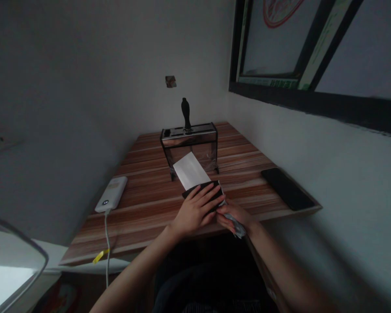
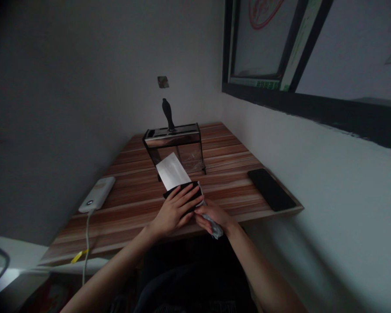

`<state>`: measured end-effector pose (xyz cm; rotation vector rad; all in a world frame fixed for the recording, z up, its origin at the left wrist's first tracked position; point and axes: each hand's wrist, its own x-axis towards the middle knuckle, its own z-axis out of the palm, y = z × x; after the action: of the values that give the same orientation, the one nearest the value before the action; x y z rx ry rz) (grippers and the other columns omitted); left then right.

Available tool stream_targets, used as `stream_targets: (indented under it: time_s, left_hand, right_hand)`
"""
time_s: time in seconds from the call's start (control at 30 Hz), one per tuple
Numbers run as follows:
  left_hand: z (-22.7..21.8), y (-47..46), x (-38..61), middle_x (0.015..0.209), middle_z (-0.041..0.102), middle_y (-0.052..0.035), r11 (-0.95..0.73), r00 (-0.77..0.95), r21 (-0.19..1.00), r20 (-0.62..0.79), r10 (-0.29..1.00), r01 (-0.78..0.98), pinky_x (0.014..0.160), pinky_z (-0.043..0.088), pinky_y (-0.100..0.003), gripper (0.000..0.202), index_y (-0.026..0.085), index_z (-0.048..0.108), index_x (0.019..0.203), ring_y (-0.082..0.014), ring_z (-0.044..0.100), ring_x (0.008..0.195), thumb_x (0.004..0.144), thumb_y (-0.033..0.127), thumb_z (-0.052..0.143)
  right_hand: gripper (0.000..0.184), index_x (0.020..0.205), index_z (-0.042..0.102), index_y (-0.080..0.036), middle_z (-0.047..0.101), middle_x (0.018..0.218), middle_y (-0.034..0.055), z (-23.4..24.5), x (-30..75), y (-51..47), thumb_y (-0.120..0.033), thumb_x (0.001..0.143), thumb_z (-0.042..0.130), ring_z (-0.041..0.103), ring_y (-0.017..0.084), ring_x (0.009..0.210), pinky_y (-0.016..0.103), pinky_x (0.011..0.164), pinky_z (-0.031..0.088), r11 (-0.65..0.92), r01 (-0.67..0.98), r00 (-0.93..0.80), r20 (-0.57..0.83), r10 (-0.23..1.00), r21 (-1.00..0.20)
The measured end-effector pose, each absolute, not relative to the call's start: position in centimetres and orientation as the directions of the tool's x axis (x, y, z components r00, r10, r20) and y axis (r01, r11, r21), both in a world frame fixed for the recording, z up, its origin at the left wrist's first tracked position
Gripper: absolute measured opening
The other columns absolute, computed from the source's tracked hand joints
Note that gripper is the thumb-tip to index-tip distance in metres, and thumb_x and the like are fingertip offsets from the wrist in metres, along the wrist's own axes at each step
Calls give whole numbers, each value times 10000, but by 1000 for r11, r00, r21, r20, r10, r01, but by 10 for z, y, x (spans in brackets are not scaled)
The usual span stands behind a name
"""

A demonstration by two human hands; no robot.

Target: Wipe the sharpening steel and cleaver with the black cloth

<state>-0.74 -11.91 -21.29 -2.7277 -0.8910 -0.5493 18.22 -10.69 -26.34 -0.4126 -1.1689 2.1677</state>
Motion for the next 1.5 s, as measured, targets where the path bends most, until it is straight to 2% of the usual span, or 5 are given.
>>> stream_targets:
  time_s: [0.17,0.5,0.67,1.03,1.5]
  left_hand:
    - [-210,-119,-8,1546,340,-68,-785,746,-83,387,542,614,1164,210,-457,520,246,358,1468,-247,240,1448,960,331,431]
    - [-195,-93,-22,1578,263,-66,-716,651,-36,451,611,697,1174,166,-462,507,253,353,1469,-240,182,1466,967,274,414]
    - [-183,-64,-33,1586,242,-62,-670,582,-2,496,644,742,1175,162,-463,495,251,341,1474,-227,167,1470,980,284,368]
    - [-172,-39,-39,1575,271,-79,-615,480,42,584,655,787,1174,162,-471,471,225,365,1458,-208,179,1468,996,302,314]
    - [-198,-91,-15,1571,283,-72,-710,645,-57,474,600,702,1176,163,-486,531,233,333,1478,-248,169,1469,955,255,426]
  right_hand:
    - [228,631,510,-165,479,337,-65,-256,181,-108,-305,792,589,396,77,230,159,230,266,-408,-364,-753,7,658,-837]
    - [156,757,501,-187,463,353,-101,-247,181,-112,-300,805,597,355,61,229,138,242,231,-432,-364,-771,6,637,-825]
    - [183,740,483,-193,449,345,-106,-243,180,-114,-318,795,604,345,59,225,144,245,203,-430,-349,-768,-9,641,-833]
    - [196,699,467,-194,438,338,-107,-241,180,-115,-312,786,596,339,55,222,154,248,180,-425,-341,-761,-19,649,-839]
    - [189,723,479,-189,449,347,-103,-245,182,-114,-318,820,578,346,59,228,160,262,186,-408,-353,-751,-5,660,-842]
